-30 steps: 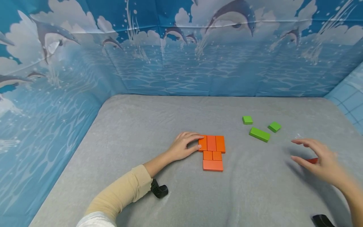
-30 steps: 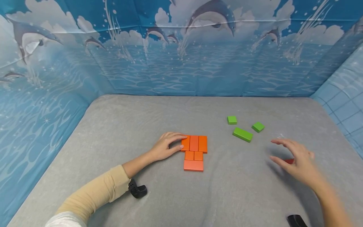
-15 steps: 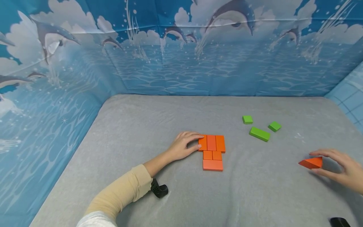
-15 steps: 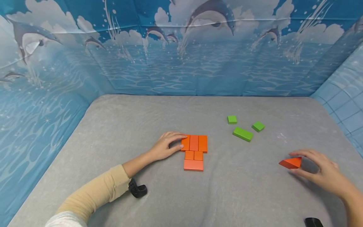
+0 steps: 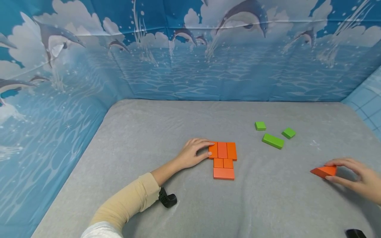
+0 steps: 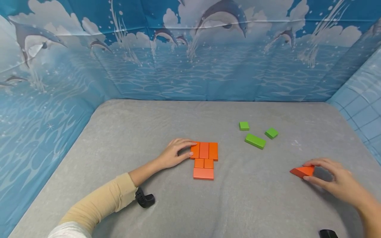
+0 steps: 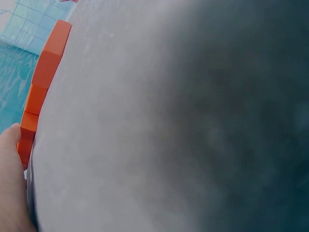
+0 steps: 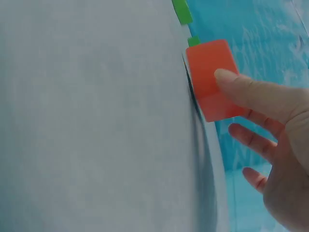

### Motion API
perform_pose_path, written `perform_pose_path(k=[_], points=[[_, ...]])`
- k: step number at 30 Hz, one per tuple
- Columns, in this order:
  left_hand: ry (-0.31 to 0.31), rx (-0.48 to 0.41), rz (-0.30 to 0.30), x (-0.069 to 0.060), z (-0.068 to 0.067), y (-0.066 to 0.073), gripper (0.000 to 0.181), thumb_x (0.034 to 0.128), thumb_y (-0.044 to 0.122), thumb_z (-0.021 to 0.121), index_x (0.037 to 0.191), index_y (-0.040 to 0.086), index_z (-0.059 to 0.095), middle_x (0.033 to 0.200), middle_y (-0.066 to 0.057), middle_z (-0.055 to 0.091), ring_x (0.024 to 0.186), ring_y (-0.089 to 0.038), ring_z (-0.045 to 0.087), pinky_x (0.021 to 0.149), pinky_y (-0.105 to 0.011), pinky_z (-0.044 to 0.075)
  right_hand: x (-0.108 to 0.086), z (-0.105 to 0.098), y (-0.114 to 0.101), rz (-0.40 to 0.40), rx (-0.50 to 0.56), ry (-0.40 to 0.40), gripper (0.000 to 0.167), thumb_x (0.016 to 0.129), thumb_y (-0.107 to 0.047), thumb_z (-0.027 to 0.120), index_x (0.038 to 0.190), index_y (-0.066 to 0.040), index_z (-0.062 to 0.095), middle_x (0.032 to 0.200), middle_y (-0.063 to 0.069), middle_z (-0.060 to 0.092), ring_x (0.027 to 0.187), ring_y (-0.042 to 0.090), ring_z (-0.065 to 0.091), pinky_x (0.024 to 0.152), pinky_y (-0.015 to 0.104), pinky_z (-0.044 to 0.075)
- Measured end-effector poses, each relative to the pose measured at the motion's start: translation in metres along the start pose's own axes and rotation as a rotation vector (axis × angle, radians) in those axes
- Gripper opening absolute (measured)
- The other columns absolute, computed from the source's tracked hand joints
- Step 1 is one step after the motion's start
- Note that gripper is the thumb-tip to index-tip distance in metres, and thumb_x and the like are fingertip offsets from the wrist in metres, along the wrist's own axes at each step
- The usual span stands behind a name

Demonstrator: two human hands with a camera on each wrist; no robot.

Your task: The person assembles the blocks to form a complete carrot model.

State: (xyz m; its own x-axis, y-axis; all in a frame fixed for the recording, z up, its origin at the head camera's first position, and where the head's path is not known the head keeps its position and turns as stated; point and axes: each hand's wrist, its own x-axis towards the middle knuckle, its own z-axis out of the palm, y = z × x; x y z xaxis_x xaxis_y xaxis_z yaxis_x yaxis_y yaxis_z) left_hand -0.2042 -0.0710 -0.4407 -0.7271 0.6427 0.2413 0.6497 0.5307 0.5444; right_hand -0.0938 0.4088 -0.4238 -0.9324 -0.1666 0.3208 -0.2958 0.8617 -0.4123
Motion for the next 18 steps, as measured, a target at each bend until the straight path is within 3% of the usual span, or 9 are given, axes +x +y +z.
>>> perform_pose_path(k=[3, 6, 10, 14, 18], points=[[0.0, -0.004, 0.001, 0.0, 0.0, 0.0, 0.038, 0.0926, 0.034, 0.053, 0.129, 0.022, 0.053, 0.133, 0.001, 0.05, 0.124, -0.017, 0.038, 0.105, -0.041, 0.022, 0.008, 0.002, -0.026, -0.076, 0.001, 0.001, 0.044, 0.054, -0.005, 0.085, 0.092, -0.008, 0.062, 0.095, -0.017, 0.051, 0.09, -0.019, 0.031, 0.078, 0.029, 0.036], [0.002, -0.003, 0.003, 0.0, 0.0, 0.0, 0.038, 0.0925, 0.033, 0.053, 0.129, 0.022, 0.053, 0.133, 0.001, 0.05, 0.125, -0.017, 0.038, 0.105, -0.041, 0.022, 0.019, 0.009, -0.06, -0.154, 0.061, 0.012, 0.047, 0.052, -0.002, 0.085, 0.093, -0.012, 0.064, 0.095, -0.023, 0.05, 0.089, -0.014, 0.04, 0.07, 0.011, 0.033], [0.004, 0.001, 0.005, 0.0, 0.001, -0.001, 0.038, 0.0923, 0.034, 0.054, 0.129, 0.022, 0.053, 0.133, 0.002, 0.05, 0.124, -0.017, 0.038, 0.105, -0.041, 0.023, 0.032, 0.023, -0.106, -0.241, 0.19, 0.031, 0.051, 0.05, 0.005, 0.084, 0.094, -0.011, 0.065, 0.093, -0.012, 0.058, 0.086, -0.007, 0.048, 0.075, 0.008, 0.035], [0.006, 0.004, 0.01, 0.0, 0.001, -0.001, 0.038, 0.0924, 0.033, 0.054, 0.129, 0.022, 0.053, 0.132, 0.003, 0.05, 0.124, -0.016, 0.038, 0.105, -0.041, 0.023, 0.04, 0.041, -0.144, -0.333, 0.278, 0.034, 0.051, 0.051, 0.003, 0.085, 0.095, -0.013, 0.065, 0.092, -0.008, 0.061, 0.083, -0.001, 0.052, 0.075, 0.013, 0.039], [0.01, 0.001, 0.016, 0.0, 0.001, -0.001, 0.038, 0.0923, 0.033, 0.054, 0.129, 0.022, 0.054, 0.132, 0.003, 0.05, 0.124, -0.016, 0.038, 0.105, -0.04, 0.023, 0.043, 0.059, -0.176, -0.362, 0.315, 0.003, 0.048, 0.055, -0.005, 0.085, 0.095, -0.02, 0.063, 0.09, -0.013, 0.06, 0.08, 0.001, 0.052, 0.075, 0.024, 0.037]])
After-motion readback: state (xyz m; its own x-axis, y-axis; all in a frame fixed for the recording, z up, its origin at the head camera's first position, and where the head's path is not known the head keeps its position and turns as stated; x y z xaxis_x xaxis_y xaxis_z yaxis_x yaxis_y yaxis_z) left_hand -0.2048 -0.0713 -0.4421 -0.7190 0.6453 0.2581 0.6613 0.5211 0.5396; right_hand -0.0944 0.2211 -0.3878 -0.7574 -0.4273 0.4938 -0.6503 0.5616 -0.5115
